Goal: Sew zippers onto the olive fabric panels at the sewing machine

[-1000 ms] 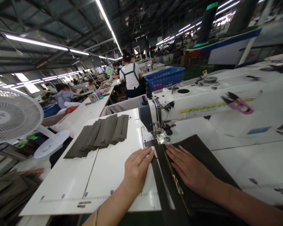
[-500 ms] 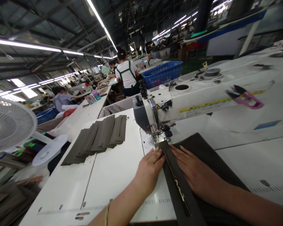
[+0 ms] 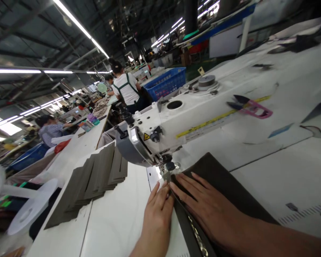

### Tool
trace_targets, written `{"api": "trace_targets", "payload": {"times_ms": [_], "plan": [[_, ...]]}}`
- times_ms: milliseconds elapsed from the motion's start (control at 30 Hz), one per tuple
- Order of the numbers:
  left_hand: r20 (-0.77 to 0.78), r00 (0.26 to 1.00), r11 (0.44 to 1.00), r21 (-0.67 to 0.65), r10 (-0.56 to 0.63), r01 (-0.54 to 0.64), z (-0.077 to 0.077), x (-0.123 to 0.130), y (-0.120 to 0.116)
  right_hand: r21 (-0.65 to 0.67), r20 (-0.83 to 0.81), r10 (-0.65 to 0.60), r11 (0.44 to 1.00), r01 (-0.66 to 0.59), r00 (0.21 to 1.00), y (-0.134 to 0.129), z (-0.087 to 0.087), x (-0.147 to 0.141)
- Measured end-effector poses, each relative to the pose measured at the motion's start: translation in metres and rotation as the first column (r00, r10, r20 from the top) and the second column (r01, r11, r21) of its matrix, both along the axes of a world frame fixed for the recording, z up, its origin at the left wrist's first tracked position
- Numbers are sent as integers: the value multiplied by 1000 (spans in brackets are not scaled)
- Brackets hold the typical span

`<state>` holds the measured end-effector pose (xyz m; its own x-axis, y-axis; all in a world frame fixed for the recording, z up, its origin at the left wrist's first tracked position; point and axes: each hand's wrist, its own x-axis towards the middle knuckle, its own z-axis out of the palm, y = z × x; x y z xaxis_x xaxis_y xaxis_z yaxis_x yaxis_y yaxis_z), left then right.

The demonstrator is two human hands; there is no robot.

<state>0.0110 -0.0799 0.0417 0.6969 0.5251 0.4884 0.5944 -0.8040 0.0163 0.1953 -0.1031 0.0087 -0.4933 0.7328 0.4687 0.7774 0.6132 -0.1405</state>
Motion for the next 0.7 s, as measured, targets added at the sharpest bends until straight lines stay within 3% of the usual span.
{"api": "trace_targets", "payload": {"times_ms": [200, 467, 700], "plan": [[13, 998, 996, 74, -53, 52, -16, -11, 7, -97, -47, 25, 995, -30, 999, 4, 7, 2], [-101, 991, 996, 20, -86, 89, -10, -23, 14, -155, -108, 49, 986, -65, 993, 6, 11, 6], [-119, 991, 997, 39, -66, 72, -14, -27, 16, -272, -157, 97, 952, -138, 983, 7, 20, 10]]}}
